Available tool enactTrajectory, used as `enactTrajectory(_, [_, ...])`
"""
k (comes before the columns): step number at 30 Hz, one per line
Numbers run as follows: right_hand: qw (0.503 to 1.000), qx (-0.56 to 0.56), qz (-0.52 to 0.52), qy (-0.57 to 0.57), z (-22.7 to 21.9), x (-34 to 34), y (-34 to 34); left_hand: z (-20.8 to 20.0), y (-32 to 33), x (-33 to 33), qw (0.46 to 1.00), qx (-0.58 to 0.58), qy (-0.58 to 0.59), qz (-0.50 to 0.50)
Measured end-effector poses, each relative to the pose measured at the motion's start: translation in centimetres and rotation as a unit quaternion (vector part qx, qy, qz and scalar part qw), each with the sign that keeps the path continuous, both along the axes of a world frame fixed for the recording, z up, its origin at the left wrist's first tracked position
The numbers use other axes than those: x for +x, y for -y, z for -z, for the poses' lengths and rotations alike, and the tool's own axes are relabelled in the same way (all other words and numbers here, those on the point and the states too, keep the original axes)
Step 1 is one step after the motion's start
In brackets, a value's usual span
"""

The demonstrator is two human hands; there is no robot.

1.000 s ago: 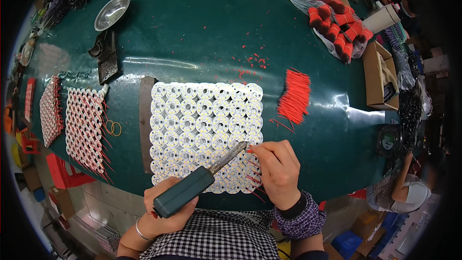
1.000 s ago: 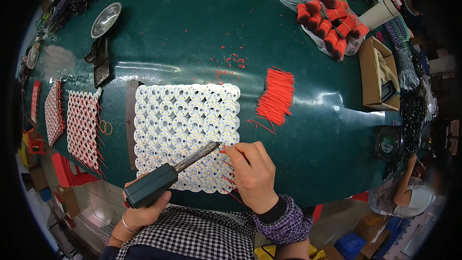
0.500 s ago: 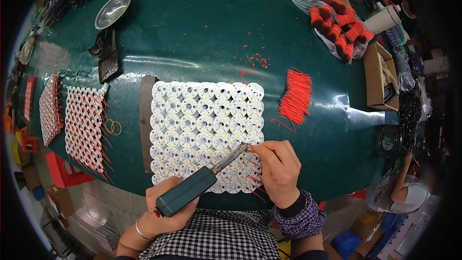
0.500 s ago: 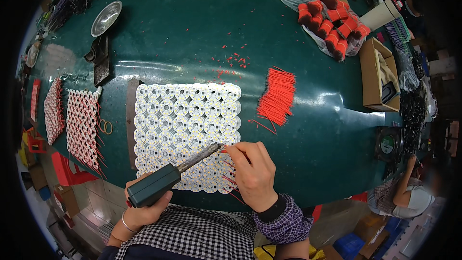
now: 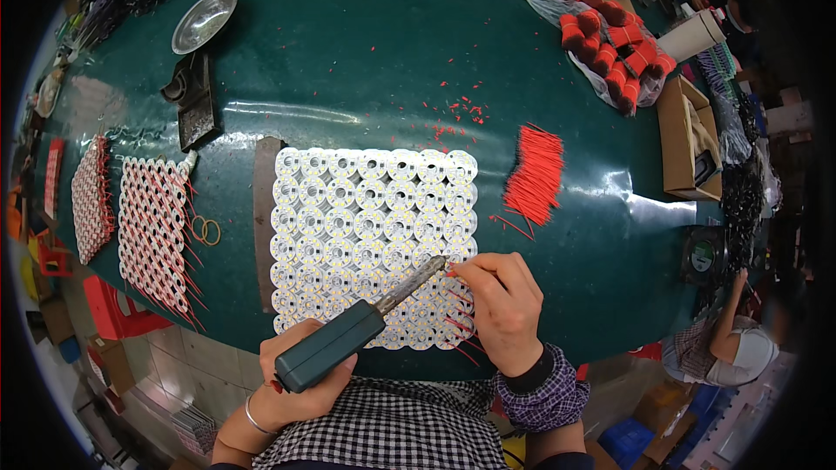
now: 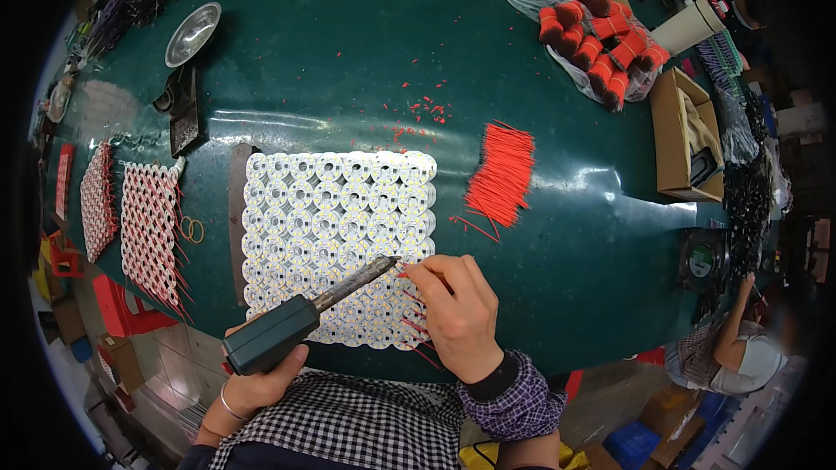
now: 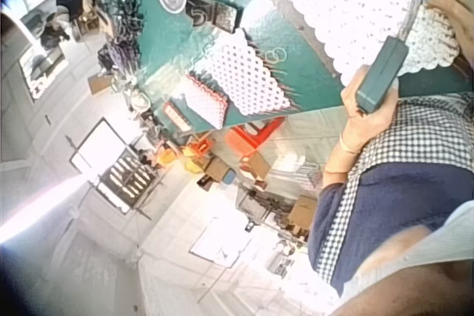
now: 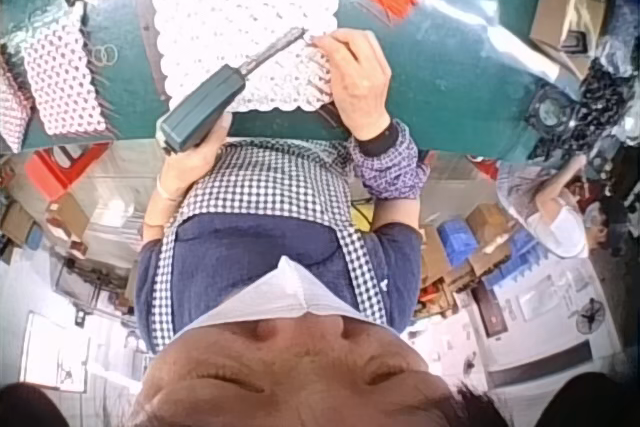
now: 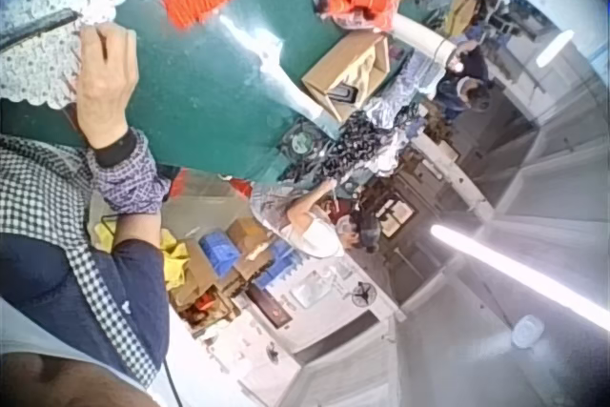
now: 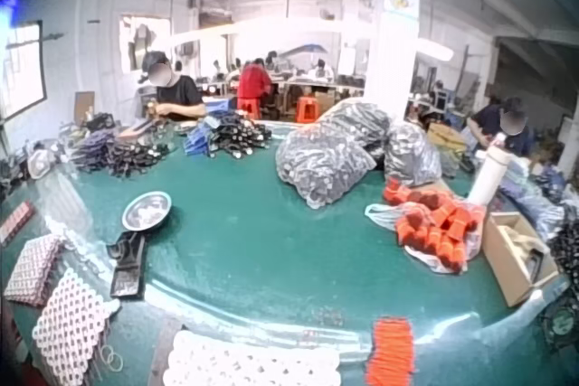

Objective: The person assembles LED lighting modules by connecting electrical wires to an LED panel with a soldering iron.

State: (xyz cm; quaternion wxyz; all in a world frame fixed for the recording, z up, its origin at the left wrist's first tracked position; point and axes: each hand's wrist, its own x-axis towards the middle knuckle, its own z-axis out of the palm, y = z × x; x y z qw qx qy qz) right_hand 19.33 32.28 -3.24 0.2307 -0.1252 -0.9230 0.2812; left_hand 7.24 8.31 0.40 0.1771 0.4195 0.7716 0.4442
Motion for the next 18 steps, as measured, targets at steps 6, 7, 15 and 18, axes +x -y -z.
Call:
enactTrajectory(6, [1.0, -0.014, -0.001, -0.018, 0.4, -0.03, -0.04, -0.61, -0.31, 0.01, 0.999, -0.011, 0.05, -0.018])
enactTrajectory(7, [1.0, -0.014, -0.002, -0.023, 0.49, -0.02, -0.06, -0.56, -0.23, 0.07, 0.998, -0.014, 0.062, -0.02])
enactTrajectory(15, [0.999, -0.019, 0.008, -0.027, 0.65, 0.07, 0.12, -0.36, -0.15, -0.02, 0.996, -0.013, 0.081, -0.022])
enactTrajectory(18, [1.0, -0.018, 0.011, -0.023, 0.61, 0.08, 0.16, -0.27, -0.14, -0.01, 0.996, -0.013, 0.09, -0.028])
